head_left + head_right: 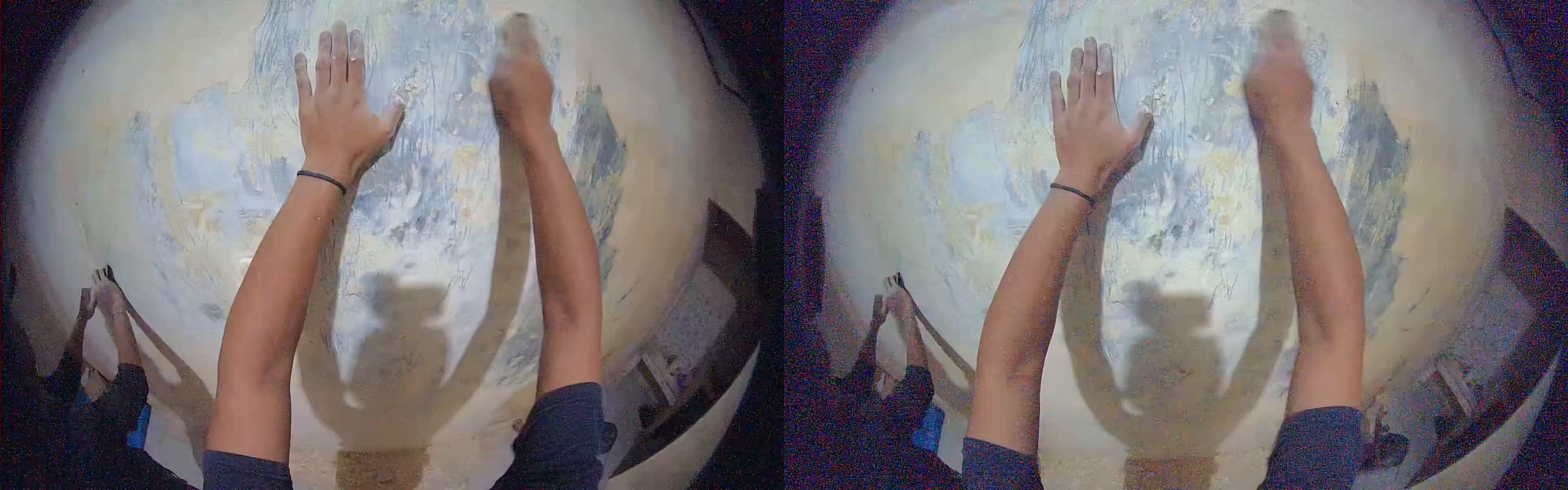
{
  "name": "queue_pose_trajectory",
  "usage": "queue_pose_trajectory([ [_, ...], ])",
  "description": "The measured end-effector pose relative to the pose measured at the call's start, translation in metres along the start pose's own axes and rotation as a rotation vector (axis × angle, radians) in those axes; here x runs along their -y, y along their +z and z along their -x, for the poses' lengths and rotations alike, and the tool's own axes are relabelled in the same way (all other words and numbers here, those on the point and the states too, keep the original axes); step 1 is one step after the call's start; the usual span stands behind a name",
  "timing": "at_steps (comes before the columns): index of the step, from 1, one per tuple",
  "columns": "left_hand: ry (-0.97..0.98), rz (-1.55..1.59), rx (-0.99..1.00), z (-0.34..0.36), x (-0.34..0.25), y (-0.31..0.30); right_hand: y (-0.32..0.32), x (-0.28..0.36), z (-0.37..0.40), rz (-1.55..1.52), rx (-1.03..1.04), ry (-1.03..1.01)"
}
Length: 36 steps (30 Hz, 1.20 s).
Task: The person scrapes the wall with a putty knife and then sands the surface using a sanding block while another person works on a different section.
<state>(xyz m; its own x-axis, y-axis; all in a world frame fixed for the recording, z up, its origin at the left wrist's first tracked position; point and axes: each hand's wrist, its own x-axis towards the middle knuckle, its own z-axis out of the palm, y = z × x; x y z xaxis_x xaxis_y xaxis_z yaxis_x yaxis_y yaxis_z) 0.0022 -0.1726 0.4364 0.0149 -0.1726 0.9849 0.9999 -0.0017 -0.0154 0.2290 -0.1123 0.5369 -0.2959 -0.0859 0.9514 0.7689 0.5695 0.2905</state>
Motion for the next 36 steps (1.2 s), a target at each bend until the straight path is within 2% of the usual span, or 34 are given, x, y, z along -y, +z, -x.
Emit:
queue_pose_trajectory([
  [2,-0.004,0.013,-0.001,0.002,-0.001,-0.001,0.019,-0.028,0.006,0.092,-0.172,0.167],
  [3,-0.003,0.001,-0.004,0.002,-0.001,0.000,0.034,-0.032,0.014,0.094,-0.260,-0.017],
  [4,0.000,-0.012,-0.012,0.001,-0.001,0.000,0.019,0.003,0.026,-0.028,-0.162,-0.019],
  [6,0.010,-0.002,-0.011,-0.001,0.000,0.000,0.009,0.016,0.051,0.002,0.000,-0.369],
  [8,0.013,0.008,0.015,0.005,-0.001,-0.001,-0.002,-0.012,0.045,0.041,0.022,-0.414],
  [10,0.015,-0.015,0.001,0.002,0.000,0.000,-0.006,-0.037,0.029,-0.098,-0.162,-0.004],
  [11,0.015,-0.004,-0.003,0.002,-0.002,-0.002,0.003,-0.040,0.032,0.007,-0.283,0.161],
  [12,0.014,0.005,0.003,0.005,-0.003,-0.001,0.011,-0.043,0.043,0.015,-0.276,0.165],
  [14,0.018,0.000,0.001,0.003,-0.001,0.000,0.014,-0.018,0.061,0.110,-0.130,-0.246],
  [15,0.025,-0.003,-0.013,-0.001,0.001,0.002,0.002,0.001,0.072,-0.103,0.014,-0.360],
  [16,0.022,-0.012,-0.018,-0.002,0.003,0.004,-0.002,-0.006,0.059,-0.104,0.002,-0.368],
  [18,0.019,-0.012,0.012,0.006,0.002,0.005,-0.008,-0.041,0.046,-0.002,0.009,-0.257],
  [19,0.024,-0.013,0.000,0.005,0.003,0.007,-0.012,-0.056,0.036,0.133,-0.059,-0.128],
  [20,0.030,-0.014,-0.010,0.004,0.003,0.007,-0.012,-0.065,0.030,-0.182,-0.079,0.191],
  [22,0.025,-0.017,0.001,0.003,0.002,0.005,0.014,-0.085,0.039,0.221,-0.285,-0.058],
  [24,0.025,-0.017,0.005,0.004,0.002,0.005,0.016,-0.038,0.053,-0.100,-0.186,-0.085],
  [25,0.026,-0.035,0.006,0.003,0.003,0.005,0.004,-0.015,0.063,-0.085,-0.105,-0.192],
  [26,0.026,-0.054,0.009,0.001,0.003,0.006,0.002,-0.027,0.051,-0.082,-0.115,-0.196],
  [28,0.026,-0.051,0.016,0.004,0.001,0.005,0.002,-0.055,0.037,0.275,-0.100,-0.414],
  [29,0.020,-0.052,0.007,0.003,0.001,0.005,-0.005,-0.046,0.025,0.048,-0.121,-0.135],
  [30,0.023,-0.045,0.024,0.004,-0.002,0.005,0.003,-0.042,0.026,0.049,-0.108,-0.122],
  [32,0.026,-0.058,0.004,0.003,-0.003,0.005,0.030,-0.028,0.019,0.339,-0.291,-0.094],
  [33,0.033,-0.055,0.003,0.003,-0.002,0.004,0.029,-0.001,0.022,0.175,-0.144,-0.081],
  [34,0.030,-0.044,0.009,0.002,0.000,0.005,0.030,0.018,0.026,0.290,-0.052,-0.256],
  [36,0.025,-0.030,0.002,0.003,-0.002,0.004,0.017,0.026,0.035,-0.164,-0.398,-0.446],
])
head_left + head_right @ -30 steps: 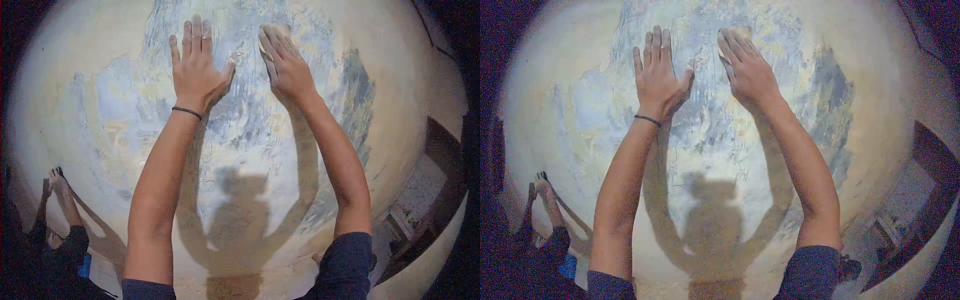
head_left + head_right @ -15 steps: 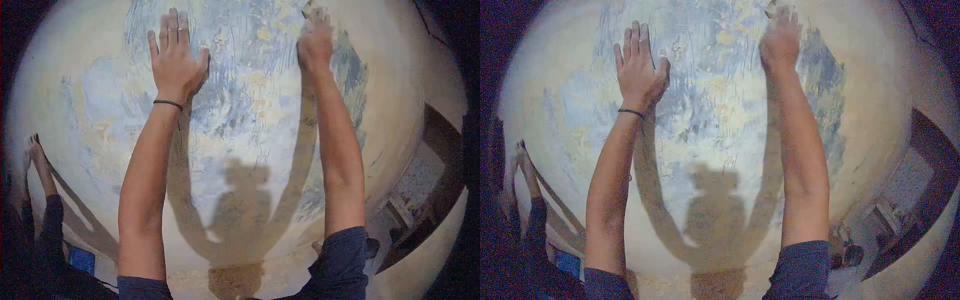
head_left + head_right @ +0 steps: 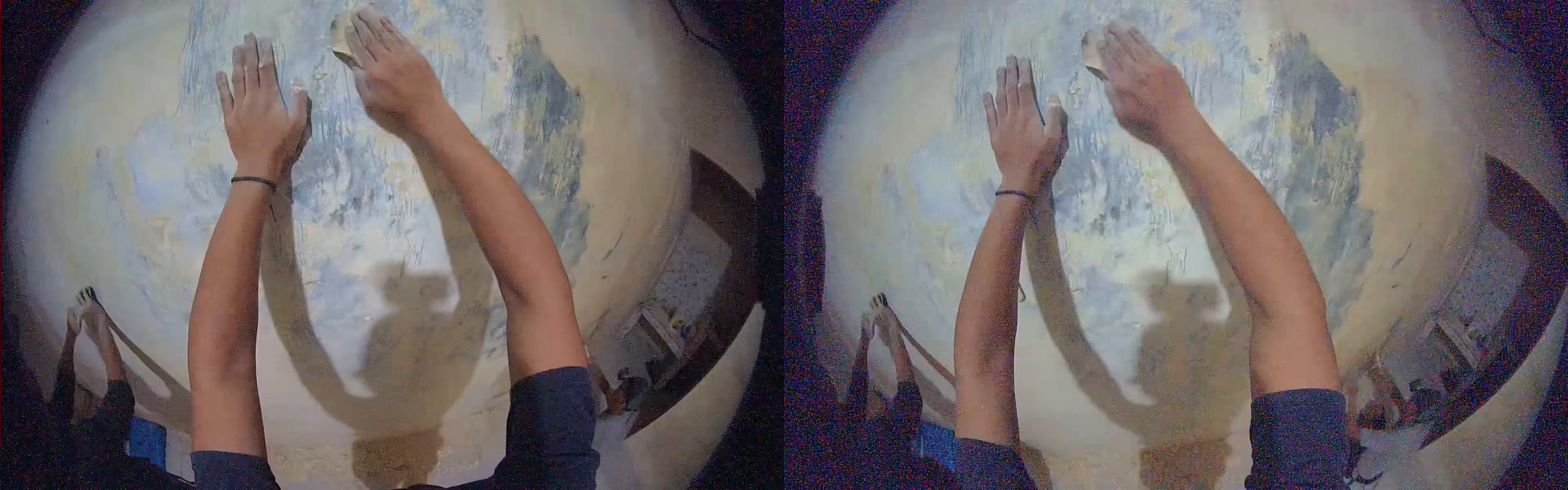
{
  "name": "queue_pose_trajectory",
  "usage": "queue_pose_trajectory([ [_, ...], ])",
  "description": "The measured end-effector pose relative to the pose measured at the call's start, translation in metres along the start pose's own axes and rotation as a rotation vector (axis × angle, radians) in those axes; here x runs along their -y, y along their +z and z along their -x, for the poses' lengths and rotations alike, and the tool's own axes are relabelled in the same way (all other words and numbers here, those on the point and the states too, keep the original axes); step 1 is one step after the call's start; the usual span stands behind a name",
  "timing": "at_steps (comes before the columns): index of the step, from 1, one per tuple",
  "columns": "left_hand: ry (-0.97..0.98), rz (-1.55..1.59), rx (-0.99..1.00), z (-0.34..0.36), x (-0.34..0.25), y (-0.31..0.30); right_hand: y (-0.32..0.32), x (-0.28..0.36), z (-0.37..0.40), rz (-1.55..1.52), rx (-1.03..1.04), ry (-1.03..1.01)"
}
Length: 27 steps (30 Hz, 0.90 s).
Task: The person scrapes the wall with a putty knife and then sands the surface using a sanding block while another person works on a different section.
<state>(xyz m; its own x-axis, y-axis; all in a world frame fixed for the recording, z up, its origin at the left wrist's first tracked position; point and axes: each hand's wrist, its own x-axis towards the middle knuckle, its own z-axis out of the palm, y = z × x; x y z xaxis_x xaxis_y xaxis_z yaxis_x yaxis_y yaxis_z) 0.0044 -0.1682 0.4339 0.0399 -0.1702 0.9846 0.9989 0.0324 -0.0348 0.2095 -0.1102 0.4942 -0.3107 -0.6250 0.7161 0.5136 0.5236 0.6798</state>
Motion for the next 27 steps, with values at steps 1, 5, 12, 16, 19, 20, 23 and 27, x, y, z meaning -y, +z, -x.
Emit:
queue_pose_trajectory([
  [1,0.002,0.001,0.005,0.002,-0.001,-0.002,-0.006,-0.009,0.000,0.008,-0.004,0.002],
  [5,-0.001,-0.020,0.017,0.001,0.005,0.004,-0.045,-0.083,0.015,0.313,0.189,0.380],
  [12,-0.006,-0.010,0.028,0.003,0.003,0.001,-0.114,-0.092,0.089,0.171,0.436,0.079],
  [16,0.016,-0.025,-0.031,0.004,0.005,0.008,-0.108,-0.108,0.095,0.315,0.299,0.610],
  [19,0.024,-0.058,-0.027,0.002,-0.002,0.007,-0.090,-0.078,0.100,0.091,0.327,0.270],
  [20,0.022,-0.070,-0.032,0.005,-0.006,0.009,-0.092,-0.092,0.097,0.090,0.313,0.271],
  [23,0.031,-0.063,-0.004,0.017,-0.032,0.010,-0.106,-0.141,0.086,0.308,0.300,0.341],
  [27,0.028,-0.025,0.075,0.021,-0.089,0.012,-0.080,-0.150,0.075,0.362,0.243,0.414],
])
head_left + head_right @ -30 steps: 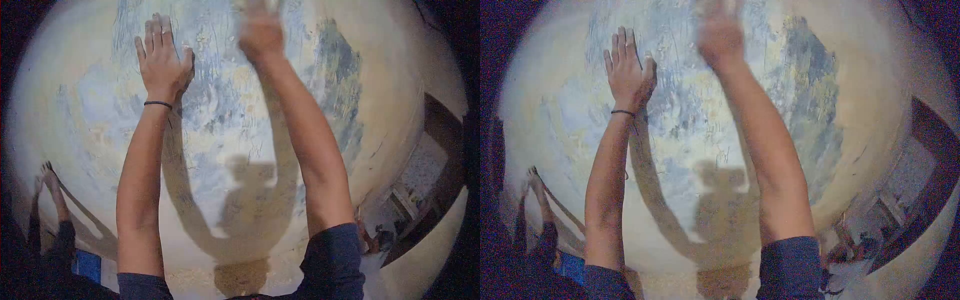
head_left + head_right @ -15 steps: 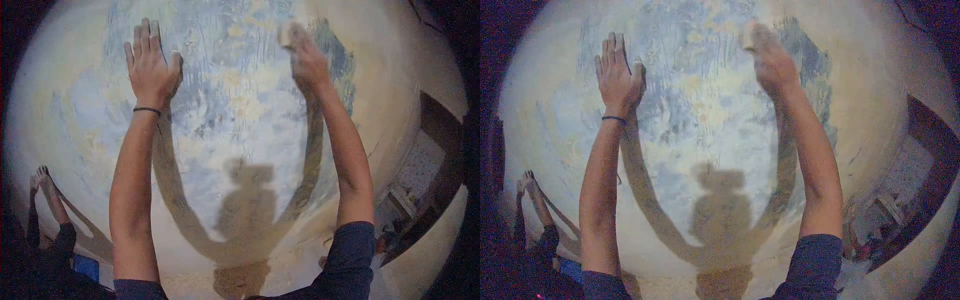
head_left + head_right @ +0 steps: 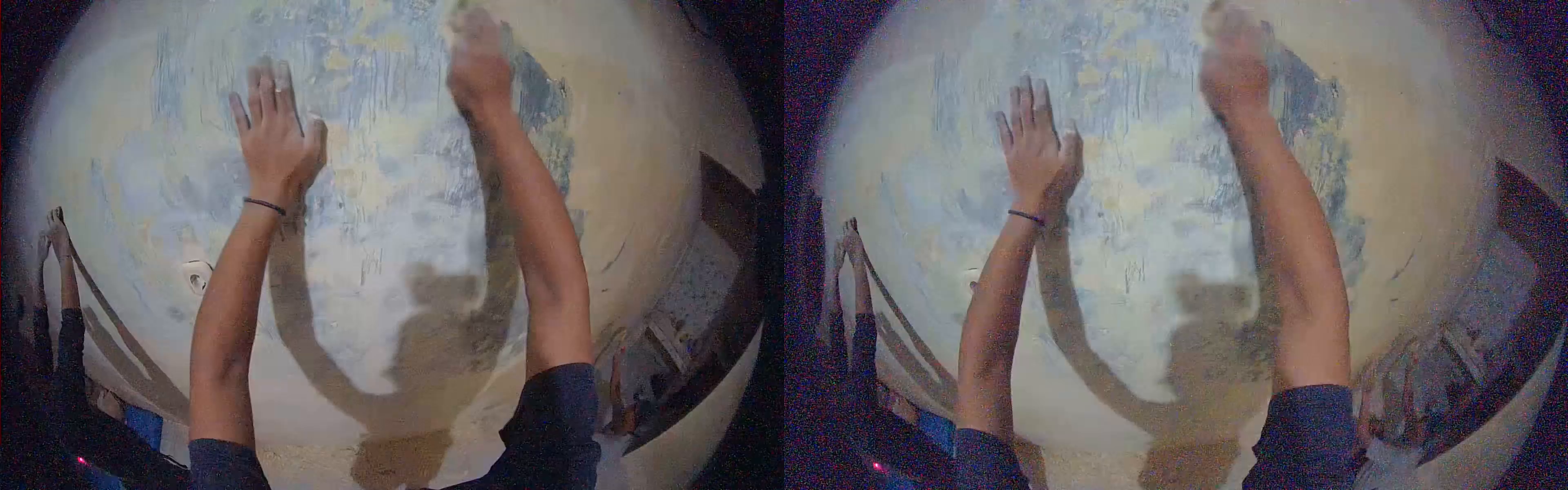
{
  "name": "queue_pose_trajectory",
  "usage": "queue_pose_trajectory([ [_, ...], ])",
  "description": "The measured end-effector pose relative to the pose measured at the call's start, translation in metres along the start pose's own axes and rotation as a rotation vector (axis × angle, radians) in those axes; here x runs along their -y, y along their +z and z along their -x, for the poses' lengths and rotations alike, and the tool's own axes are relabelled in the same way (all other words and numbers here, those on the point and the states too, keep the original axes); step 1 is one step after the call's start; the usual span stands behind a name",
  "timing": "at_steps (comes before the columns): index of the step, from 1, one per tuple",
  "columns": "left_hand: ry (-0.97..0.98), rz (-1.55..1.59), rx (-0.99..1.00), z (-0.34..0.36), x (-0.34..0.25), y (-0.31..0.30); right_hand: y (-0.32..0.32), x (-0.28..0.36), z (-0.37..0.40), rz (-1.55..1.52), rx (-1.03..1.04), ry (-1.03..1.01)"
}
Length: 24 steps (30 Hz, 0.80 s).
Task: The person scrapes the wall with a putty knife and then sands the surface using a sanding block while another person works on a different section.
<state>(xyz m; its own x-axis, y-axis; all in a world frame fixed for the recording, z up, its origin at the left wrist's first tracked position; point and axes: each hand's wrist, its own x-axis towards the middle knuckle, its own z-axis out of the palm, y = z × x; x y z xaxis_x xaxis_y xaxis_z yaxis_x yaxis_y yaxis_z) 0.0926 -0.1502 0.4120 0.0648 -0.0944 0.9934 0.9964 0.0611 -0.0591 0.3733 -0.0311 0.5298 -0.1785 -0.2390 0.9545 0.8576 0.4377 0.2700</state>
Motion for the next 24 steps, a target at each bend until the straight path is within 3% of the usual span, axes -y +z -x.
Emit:
queue_pose_trajectory([
  [1,0.007,0.015,0.010,0.000,-0.012,0.002,-0.010,0.007,0.007,-0.005,-0.008,-0.002],
  [3,0.002,0.016,-0.005,-0.004,-0.025,0.009,-0.030,0.018,0.011,-0.264,0.241,-0.330],
  [4,0.009,0.002,-0.011,-0.003,-0.030,0.011,-0.028,-0.003,0.004,-0.180,0.296,-0.405],
  [8,0.009,-0.007,-0.026,0.000,-0.037,0.017,-0.035,-0.007,-0.006,-0.131,0.157,-0.214],
  [11,-0.008,-0.004,-0.002,0.006,-0.045,0.017,-0.022,0.006,0.016,-0.273,-0.022,-0.445],
  [15,0.026,-0.026,-0.027,0.011,-0.046,0.016,-0.035,-0.039,0.003,-0.187,0.072,-0.499],
  [16,0.010,-0.026,-0.016,0.011,-0.049,0.012,-0.046,-0.038,-0.005,-0.125,0.207,-0.354],
  [17,-0.005,-0.018,-0.004,0.013,-0.054,0.012,-0.042,-0.037,-0.001,-0.126,0.214,-0.353],
  [19,-0.017,-0.019,-0.019,0.015,-0.055,0.016,-0.029,-0.030,0.005,-0.212,0.100,-0.236],
  [21,-0.026,-0.027,-0.035,0.019,-0.056,0.017,-0.029,-0.030,0.023,-0.285,0.048,-0.259],
  [23,-0.022,-0.021,-0.046,0.020,-0.058,0.016,-0.039,-0.041,0.034,-0.187,0.054,-0.469],
  [24,-0.028,-0.020,-0.047,0.021,-0.059,0.015,-0.039,-0.043,0.033,-0.187,0.057,-0.474],
])
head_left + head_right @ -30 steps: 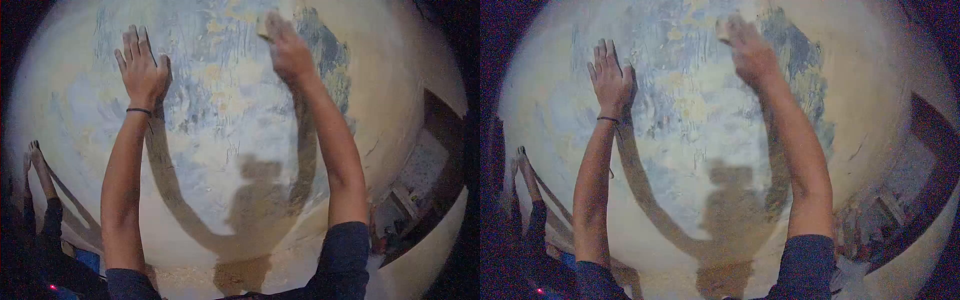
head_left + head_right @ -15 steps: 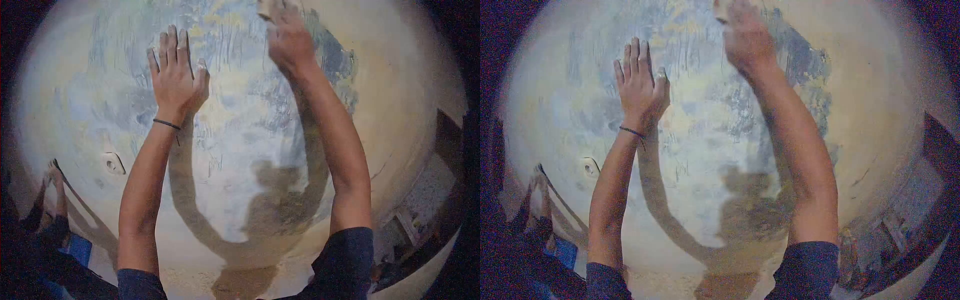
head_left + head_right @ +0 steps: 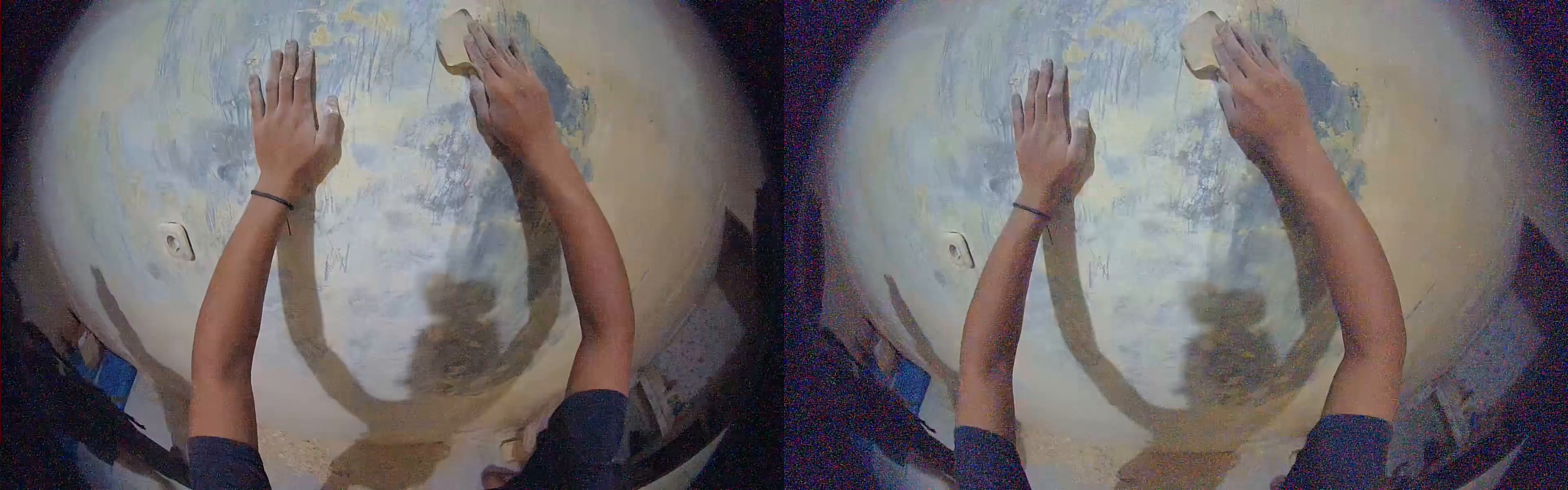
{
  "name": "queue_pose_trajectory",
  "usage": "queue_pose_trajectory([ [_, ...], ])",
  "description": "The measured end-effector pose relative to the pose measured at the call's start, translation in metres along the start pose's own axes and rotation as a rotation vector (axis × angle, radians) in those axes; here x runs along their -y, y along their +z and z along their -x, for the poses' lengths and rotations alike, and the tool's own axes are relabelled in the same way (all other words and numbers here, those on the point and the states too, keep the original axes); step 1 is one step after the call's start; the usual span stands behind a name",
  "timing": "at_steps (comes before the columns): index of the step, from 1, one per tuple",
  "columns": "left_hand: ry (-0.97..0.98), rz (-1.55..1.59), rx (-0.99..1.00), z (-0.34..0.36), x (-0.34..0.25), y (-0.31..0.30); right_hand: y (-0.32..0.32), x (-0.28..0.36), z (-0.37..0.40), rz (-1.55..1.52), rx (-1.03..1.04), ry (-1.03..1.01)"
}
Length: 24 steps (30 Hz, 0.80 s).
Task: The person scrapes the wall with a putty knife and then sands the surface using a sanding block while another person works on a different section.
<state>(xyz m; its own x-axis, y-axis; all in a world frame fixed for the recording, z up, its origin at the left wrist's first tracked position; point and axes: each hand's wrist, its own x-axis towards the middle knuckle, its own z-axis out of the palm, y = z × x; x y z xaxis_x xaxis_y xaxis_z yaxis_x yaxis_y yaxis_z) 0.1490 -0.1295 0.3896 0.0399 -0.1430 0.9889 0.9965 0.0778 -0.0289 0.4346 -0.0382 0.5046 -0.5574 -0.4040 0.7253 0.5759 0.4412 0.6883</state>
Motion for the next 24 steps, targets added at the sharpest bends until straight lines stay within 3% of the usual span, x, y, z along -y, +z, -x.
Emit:
queue_pose_trajectory([
  [3,-0.012,-0.035,0.024,0.000,-0.002,0.003,-0.006,-0.003,-0.005,0.079,0.045,0.018],
  [8,0.010,-0.004,-0.015,0.001,0.002,0.006,0.020,0.022,-0.017,-0.167,0.004,0.384],
  [9,0.017,-0.014,-0.017,0.001,0.003,0.007,0.021,0.025,-0.008,-0.167,-0.001,0.389],
  [11,0.009,-0.010,-0.013,0.001,-0.001,0.005,0.014,0.031,0.008,-0.030,-0.010,0.057],
  [12,-0.011,-0.002,0.000,0.003,-0.003,0.004,0.014,0.023,0.005,0.059,-0.016,0.003],
  [16,0.004,0.014,0.004,0.007,-0.003,0.002,0.014,0.020,-0.027,0.147,-0.042,0.063],
  [18,-0.019,0.034,0.029,0.009,-0.008,-0.001,0.015,0.029,-0.040,0.049,-0.073,0.253],
  [24,0.004,0.078,0.081,0.028,-0.007,-0.018,-0.003,0.036,0.007,0.264,0.051,0.175],
])
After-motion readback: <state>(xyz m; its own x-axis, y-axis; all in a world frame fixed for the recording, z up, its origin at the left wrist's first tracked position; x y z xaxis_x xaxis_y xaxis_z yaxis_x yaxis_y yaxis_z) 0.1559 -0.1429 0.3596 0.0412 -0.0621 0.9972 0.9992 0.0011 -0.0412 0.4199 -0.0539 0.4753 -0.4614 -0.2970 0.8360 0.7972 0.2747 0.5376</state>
